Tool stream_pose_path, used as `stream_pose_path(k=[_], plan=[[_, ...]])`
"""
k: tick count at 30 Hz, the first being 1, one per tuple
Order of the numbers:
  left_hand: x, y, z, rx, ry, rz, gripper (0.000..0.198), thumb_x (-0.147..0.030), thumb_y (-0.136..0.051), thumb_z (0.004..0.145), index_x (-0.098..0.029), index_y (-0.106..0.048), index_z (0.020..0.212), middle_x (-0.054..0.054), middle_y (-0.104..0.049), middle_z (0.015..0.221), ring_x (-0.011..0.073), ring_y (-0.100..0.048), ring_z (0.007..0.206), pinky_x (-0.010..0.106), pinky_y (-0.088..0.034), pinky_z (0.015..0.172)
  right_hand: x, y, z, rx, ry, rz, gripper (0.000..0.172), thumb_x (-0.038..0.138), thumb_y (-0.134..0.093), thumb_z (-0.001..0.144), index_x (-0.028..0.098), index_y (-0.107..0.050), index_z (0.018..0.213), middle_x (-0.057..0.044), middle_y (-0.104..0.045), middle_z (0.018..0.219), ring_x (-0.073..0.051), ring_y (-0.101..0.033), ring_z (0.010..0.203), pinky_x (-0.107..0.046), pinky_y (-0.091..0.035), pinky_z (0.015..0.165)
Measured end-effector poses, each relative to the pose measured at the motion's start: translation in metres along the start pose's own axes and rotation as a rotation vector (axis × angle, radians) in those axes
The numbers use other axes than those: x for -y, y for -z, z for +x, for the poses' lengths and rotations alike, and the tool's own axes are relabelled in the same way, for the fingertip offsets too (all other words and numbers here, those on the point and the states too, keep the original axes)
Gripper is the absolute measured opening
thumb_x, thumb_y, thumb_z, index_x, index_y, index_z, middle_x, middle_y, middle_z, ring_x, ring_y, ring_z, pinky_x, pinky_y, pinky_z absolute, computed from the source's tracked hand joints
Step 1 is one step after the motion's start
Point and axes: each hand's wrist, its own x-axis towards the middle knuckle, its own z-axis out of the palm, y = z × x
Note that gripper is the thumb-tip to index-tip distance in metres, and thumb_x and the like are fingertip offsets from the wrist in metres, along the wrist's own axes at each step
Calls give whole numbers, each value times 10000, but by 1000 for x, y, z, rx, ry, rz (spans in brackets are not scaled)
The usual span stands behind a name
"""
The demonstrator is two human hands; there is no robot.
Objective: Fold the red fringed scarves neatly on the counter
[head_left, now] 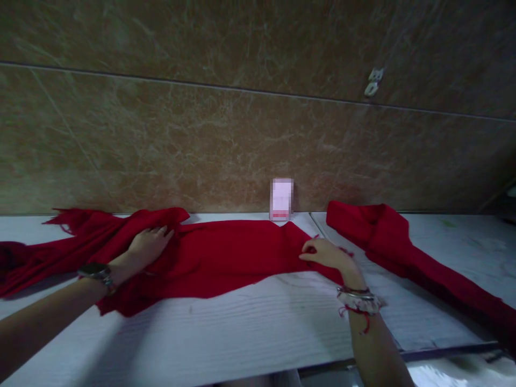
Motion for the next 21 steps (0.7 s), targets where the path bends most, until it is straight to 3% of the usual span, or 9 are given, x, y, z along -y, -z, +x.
stream_pose_path(k=[2, 4, 6, 9, 11, 14, 16, 19, 21], plan=[[-25, 19, 7, 67, 95, 76, 413, -76, -250, 817, -31, -606, 1021, 229, -625, 923, 355, -595, 885, 478, -441, 766, 7, -10, 4, -26, -15, -39, 149, 262, -520, 758, 188, -607, 663, -31, -613, 685, -162, -560, 650, -288, -439, 652], [-57, 31, 20, 46, 7, 66, 392, -146, -267, 856, -54, -568, 1090, 217, -587, 1065, 326, -560, 987, 415, -436, 812, 15, -21, 8, -257, -68, -137, 165, 227, -464, 797, 167, -618, 784, -85, -617, 823, -196, -566, 787, -328, -431, 733], [-85, 31, 35, -39, -93, 23, 437, -282, -306, 886, -67, -442, 1242, 213, -451, 1271, 304, -461, 1136, 402, -380, 913, 20, -31, 12, -378, -138, -241, 192, 208, -464, 798, 156, -598, 926, -136, -589, 963, -245, -542, 902, -388, -417, 776], [-108, 8, 47, 3, -234, -71, 539, -387, -358, 871, -113, -323, 1334, 174, -276, 1402, 286, -262, 1280, 416, -295, 991, 20, -40, 13, -256, -226, -281, 270, 155, -514, 753, 142, -567, 1018, -171, -582, 979, -291, -539, 923, -453, -411, 775], [-106, -12, 45, 68, -284, -119, 512, -390, -332, 880, -152, -334, 1334, 149, -261, 1413, 275, -240, 1291, 440, -260, 1008, 16, -37, 14, -159, -221, -234, 264, 80, -512, 714, 134, -591, 959, -153, -604, 925, -264, -560, 891, -421, -423, 782], [-85, -26, 30, 102, -367, -168, 479, -376, -319, 885, -186, -361, 1323, 127, -293, 1403, 251, -270, 1282, 427, -247, 1018, 9, -19, 12, -154, -83, -79, 242, 21, -472, 663, 156, -621, 798, -86, -624, 859, -195, -572, 849, -328, -441, 780], [-68, -21, 17, 127, -429, -202, 467, -374, -330, 881, -202, -379, 1313, 114, -300, 1401, 238, -286, 1276, 397, -261, 1016, 5, -3, 7, -71, 56, 101, 230, 29, -451, 655, 168, -626, 710, -49, -628, 790, -168, -580, 797, -302, -450, 762], [-52, 3, 7, 232, -487, -223, 474, -408, -371, 866, -231, -393, 1305, 84, -339, 1386, 235, -318, 1260, 358, -280, 1006, 3, 15, -3, 316, 238, 357, 212, 100, -470, 699, 182, -664, 721, -30, -647, 768, -153, -598, 762, -289, -460, 750], [-51, 20, 13, 261, -461, -239, 466, -415, -353, 872, -251, -389, 1306, 62, -427, 1334, 218, -402, 1207, 325, -320, 975, 2, 16, -5, 405, 255, 419, 185, 178, -505, 736, 199, -680, 794, -33, -661, 825, -156, -603, 802, -291, -457, 773]])
